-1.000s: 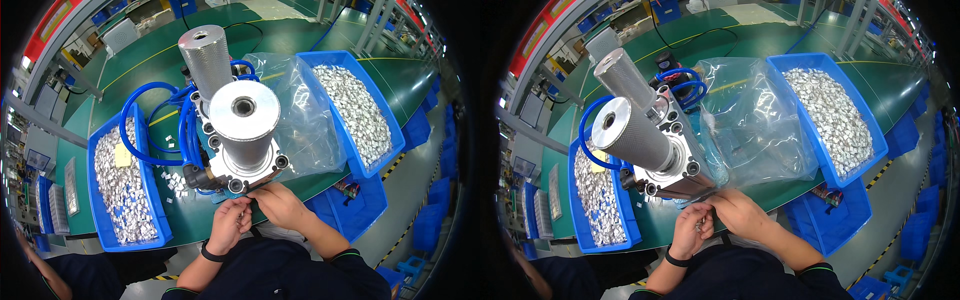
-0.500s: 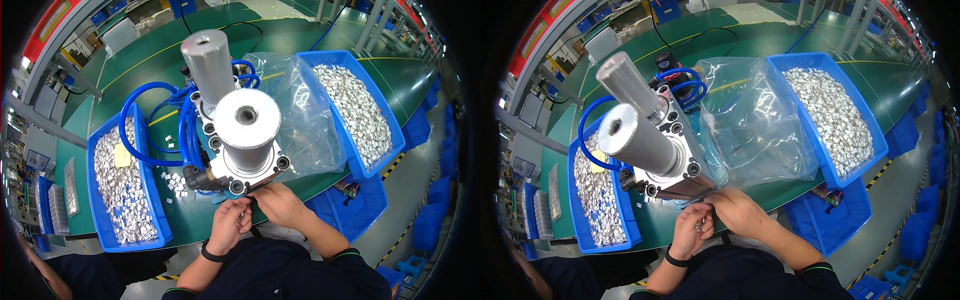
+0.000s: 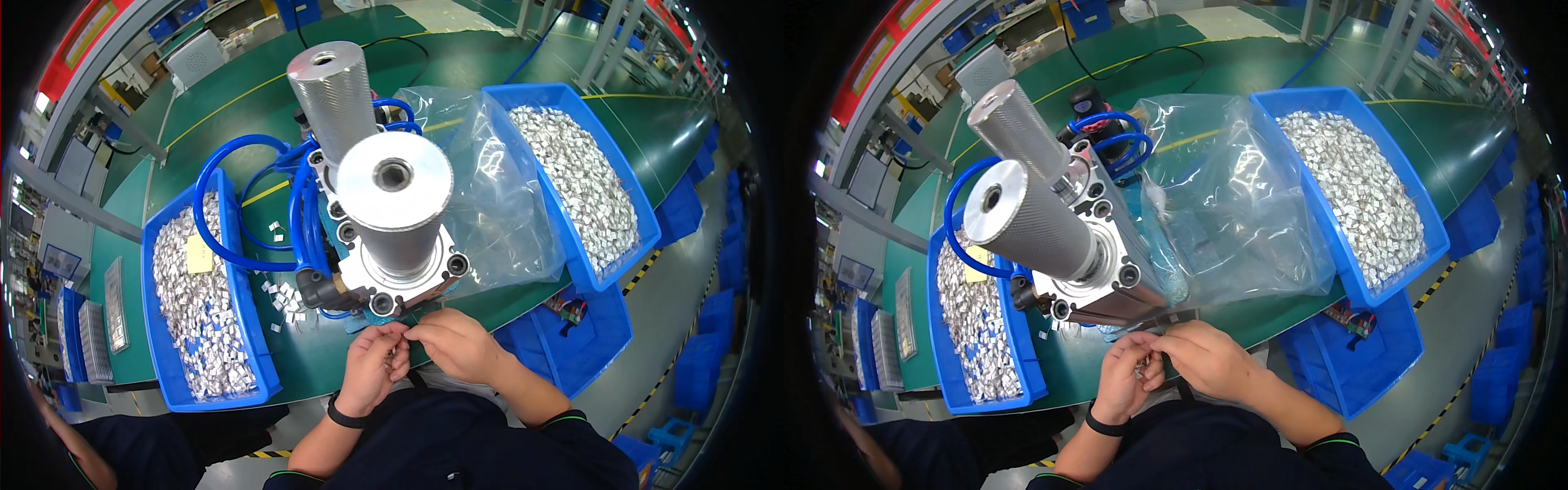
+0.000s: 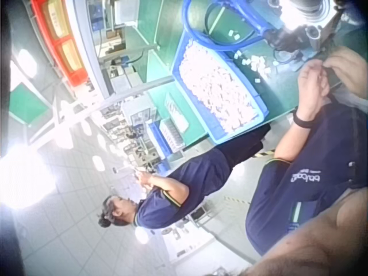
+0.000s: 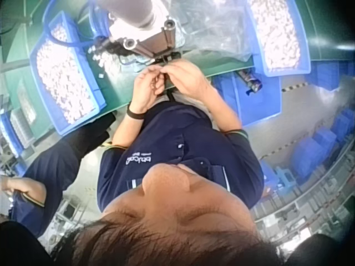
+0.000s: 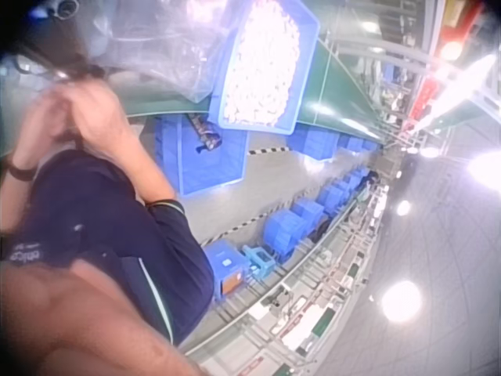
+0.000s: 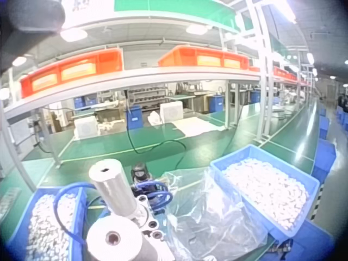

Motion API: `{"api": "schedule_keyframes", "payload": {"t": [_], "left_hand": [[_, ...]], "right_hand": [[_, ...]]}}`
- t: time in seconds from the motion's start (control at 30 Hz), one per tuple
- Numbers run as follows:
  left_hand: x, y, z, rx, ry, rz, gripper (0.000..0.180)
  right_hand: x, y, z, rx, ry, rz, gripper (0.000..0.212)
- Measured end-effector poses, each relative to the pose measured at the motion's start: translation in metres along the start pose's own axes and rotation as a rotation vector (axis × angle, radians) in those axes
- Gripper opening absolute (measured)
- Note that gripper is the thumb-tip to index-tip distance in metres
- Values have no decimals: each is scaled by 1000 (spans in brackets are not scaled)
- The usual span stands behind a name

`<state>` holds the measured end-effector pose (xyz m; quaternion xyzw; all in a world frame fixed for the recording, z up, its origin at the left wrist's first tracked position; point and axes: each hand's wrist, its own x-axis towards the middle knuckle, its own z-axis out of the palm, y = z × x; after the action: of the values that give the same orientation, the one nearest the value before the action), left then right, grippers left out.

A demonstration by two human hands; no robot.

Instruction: Manually assemble small electronic components at a factory workbench.

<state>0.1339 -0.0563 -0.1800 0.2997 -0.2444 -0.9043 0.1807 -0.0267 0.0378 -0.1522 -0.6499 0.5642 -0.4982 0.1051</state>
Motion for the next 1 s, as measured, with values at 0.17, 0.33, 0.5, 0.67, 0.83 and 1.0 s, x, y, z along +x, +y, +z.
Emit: {"api": "schedule_keyframes", "payload": {"t": [0.17, 0.33, 0.5, 0.67, 0.83, 1.0], "left_hand": [[-2, 0, 4, 36, 19, 14, 15], [-11, 4, 18, 142, 20, 13, 17], [-21, 10, 38, 92, -122, 22, 18], [-16, 4, 36, 75, -133, 75, 17], [-9, 2, 13, 177, -28, 74, 14], [4, -2, 19, 1625, 42, 889, 20]], "right_hand": [[-2, -9, -6, 11, 4, -9, 31], [-9, -14, -13, 209, -54, 74, 24], [-20, -12, -12, 575, -72, 312, 16], [-26, -21, -17, 865, 3, 462, 11], [-42, -36, -139, 203, 414, 486, 27], [-38, -31, -110, -127, 352, 675, 35]]}}
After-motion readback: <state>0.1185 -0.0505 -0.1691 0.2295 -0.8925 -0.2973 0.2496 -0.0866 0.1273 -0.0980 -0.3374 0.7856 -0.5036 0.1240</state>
